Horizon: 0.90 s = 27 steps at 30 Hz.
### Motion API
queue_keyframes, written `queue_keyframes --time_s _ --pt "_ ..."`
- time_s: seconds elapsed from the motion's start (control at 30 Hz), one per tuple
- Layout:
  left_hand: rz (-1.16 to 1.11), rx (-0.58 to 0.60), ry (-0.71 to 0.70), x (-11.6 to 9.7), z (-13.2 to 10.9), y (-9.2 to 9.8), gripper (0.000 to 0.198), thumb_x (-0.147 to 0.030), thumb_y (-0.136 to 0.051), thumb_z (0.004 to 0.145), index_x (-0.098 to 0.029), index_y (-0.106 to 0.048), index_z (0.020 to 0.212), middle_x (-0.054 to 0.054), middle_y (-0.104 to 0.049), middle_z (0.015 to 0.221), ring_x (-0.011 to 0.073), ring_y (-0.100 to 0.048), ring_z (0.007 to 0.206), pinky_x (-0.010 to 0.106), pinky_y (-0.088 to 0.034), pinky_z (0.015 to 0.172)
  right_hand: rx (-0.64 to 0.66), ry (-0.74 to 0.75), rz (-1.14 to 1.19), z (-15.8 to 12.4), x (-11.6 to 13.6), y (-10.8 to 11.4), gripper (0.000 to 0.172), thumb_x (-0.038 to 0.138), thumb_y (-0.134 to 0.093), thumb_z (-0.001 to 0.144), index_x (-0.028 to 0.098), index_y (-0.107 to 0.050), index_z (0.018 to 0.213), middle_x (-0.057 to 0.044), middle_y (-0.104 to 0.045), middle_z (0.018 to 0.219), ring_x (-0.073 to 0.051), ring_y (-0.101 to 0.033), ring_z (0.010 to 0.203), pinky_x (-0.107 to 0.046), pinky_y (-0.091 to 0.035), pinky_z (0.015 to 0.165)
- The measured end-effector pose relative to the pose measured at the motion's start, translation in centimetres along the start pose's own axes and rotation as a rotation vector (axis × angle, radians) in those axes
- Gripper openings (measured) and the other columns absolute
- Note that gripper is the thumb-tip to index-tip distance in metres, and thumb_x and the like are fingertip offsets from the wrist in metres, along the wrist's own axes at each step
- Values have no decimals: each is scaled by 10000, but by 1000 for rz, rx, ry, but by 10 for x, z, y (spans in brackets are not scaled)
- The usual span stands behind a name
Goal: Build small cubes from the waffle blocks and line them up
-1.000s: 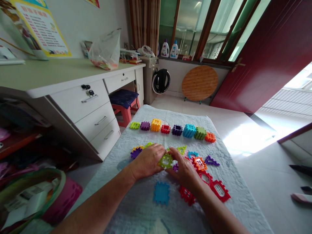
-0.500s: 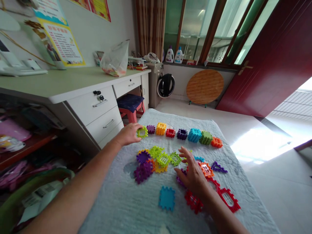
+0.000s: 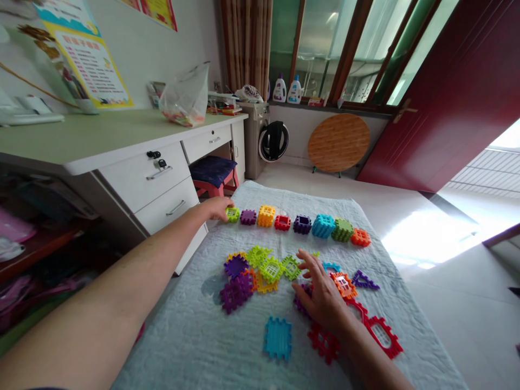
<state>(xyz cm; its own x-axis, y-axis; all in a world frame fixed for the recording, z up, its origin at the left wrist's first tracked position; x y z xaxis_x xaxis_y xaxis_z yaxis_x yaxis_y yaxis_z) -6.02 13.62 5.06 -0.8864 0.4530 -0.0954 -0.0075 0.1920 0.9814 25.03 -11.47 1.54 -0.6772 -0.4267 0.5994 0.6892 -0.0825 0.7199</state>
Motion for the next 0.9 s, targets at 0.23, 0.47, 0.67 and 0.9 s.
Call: queue_keyframes --time_s 0.23,0.47,0.67,0.9 --pt "-6 119 14 0 5 -7 849 -272 -700 490 -116 -430 1280 110 -591 1189 236 -592 975 239 -458 770 14 -5 3 -1 1 1 652 189 -500 837 258 -205 1414 -141 -401 1323 -216 -558 1033 -432 -490 894" --pt "102 134 -23 -9 9 -9 544 -214 -635 522 -126 -590 1057 110 -605 1079 252 -600 929 263 -464 745 12 -13 -11 0 3 2 646 189 -501 837 256 -213 1411 -140 -404 1323 -212 -566 1026 -427 -489 897" --pt "130 111 -26 -14 7 -10 497 -215 -625 521 -137 -593 1011 103 -604 1053 246 -595 913 264 -457 722 18 -3 -25 0 1 2 642 203 -503 845 246 -209 1414 -149 -401 1329 -223 -550 1052 -445 -477 909" --pt "124 102 -16 -11 10 -8 478 -222 -623 513 -166 -598 987 66 -628 1021 226 -601 893 243 -461 707 14 11 -43 -1 -1 2 661 204 -507 842 252 -198 1424 -146 -397 1351 -255 -508 1136 -457 -475 913"
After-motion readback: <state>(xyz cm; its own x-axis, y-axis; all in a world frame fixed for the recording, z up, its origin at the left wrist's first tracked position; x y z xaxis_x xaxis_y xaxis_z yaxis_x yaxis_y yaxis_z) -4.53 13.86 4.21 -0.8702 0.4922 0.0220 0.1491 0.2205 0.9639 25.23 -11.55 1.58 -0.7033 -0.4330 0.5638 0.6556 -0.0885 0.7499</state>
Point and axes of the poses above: each hand's wrist, its own z-axis towards the middle knuckle, its own y-axis out of the back of the hand, x = y × z, the point moved 1 cm from there along z, towards the middle knuckle
